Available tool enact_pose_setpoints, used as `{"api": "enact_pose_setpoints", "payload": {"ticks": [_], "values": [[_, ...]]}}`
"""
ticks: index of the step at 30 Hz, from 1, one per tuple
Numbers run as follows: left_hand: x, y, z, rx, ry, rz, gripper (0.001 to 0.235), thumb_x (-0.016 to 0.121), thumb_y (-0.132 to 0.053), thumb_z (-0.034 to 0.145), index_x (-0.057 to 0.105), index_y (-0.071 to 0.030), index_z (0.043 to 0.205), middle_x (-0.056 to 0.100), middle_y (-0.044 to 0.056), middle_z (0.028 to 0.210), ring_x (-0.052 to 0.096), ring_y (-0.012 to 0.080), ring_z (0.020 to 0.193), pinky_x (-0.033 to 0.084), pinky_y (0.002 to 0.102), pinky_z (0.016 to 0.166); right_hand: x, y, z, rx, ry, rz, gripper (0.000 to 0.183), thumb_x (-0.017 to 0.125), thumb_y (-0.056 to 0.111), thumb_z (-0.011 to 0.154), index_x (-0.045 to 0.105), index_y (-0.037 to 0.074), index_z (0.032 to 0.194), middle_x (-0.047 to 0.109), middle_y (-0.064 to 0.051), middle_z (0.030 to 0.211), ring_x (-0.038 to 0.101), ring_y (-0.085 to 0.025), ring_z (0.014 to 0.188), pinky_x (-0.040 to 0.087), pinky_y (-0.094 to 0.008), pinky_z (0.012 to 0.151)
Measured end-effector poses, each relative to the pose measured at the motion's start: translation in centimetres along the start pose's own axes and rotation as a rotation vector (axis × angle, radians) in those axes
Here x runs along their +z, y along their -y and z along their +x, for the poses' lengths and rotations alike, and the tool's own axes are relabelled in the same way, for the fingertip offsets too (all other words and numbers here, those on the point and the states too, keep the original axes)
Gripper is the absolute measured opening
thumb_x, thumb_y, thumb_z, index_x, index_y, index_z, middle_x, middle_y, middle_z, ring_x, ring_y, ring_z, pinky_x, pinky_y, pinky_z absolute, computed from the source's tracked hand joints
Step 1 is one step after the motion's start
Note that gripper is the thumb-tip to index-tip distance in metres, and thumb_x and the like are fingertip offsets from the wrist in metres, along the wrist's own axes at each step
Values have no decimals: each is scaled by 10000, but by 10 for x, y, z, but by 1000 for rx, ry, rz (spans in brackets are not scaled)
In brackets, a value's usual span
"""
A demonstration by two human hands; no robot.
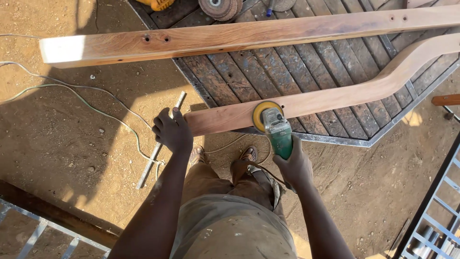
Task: Sanding wooden planks using an angle grinder with a sanding disc
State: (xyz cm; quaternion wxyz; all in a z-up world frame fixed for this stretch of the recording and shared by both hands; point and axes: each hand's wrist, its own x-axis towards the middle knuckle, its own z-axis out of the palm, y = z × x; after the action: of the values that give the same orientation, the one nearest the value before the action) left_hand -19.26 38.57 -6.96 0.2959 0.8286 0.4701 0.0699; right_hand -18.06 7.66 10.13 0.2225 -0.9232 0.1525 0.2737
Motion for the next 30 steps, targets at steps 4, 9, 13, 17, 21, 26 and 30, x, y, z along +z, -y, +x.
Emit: {"api": "enact_pose_setpoints", "payload": {"ticks": [4, 9, 13, 17, 21, 26, 30], "values": [[15, -57, -22, 422, -95, 101, 408, 689, -414, 959, 543, -189, 1266, 436, 37, 1237, 412, 317, 1175, 318, 528, 1032, -49, -50, 47, 64, -83, 2, 769, 690, 396, 752, 382, 210, 1432, 614, -290, 1220, 602, -550, 1151, 455, -669, 974], [87, -146, -91, 1003, 105, 246, 731, 921, -533, 611, 661, -144, 1173, 581, 105, 1139, 535, 339, 1182, 359, 591, 1066, -132, -124, 115, 108, -185, 103, 750, 701, 362, 782, 399, 140, 1431, 611, -319, 1181, 592, -568, 1143, 440, -676, 954], [127, -242, -167, 996, 429, 374, 929, 887, -530, 731, 493, -144, 1478, 520, 148, 1378, 415, 355, 1383, 218, 655, 1212, -204, -205, 182, 152, -208, 152, 748, 738, 368, 801, 394, 160, 1432, 617, -280, 1160, 612, -537, 1123, 452, -659, 933], [159, -321, -200, 774, 652, 617, 887, 873, -292, 819, 365, -138, 1530, 393, 185, 1513, 306, 391, 1459, 144, 652, 1237, -245, -260, 251, 165, -260, 210, 761, 774, 436, 787, 419, 192, 1414, 623, -264, 1151, 615, -499, 1126, 454, -634, 897], [276, -278, -210, 1085, 118, 449, 745, 965, -188, 486, 631, -129, 1150, 592, 139, 1048, 630, 347, 996, 429, 652, 1032, -277, -254, 241, 108, -208, 199, 718, 742, 348, 809, 421, 120, 1410, 601, -350, 1180, 576, -589, 1146, 430, -695, 888], [197, -319, -201, 881, 654, 726, 700, 852, -291, 804, 475, -157, 1379, 526, 120, 1354, 471, 341, 1338, 355, 595, 1113, -272, -246, 217, 31, -83, 36, 770, 743, 364, 742, 426, 205, 1425, 642, -291, 1214, 620, -538, 1139, 478, -666, 957], [183, -260, -169, 922, 567, 768, 787, 865, -446, 757, 482, -179, 1390, 551, 100, 1315, 504, 316, 1302, 295, 603, 1130, -252, -250, 207, -58, 16, -123, 804, 748, 427, 679, 456, 282, 1414, 645, -135, 1267, 658, -460, 1121, 521, -605, 952]]}}
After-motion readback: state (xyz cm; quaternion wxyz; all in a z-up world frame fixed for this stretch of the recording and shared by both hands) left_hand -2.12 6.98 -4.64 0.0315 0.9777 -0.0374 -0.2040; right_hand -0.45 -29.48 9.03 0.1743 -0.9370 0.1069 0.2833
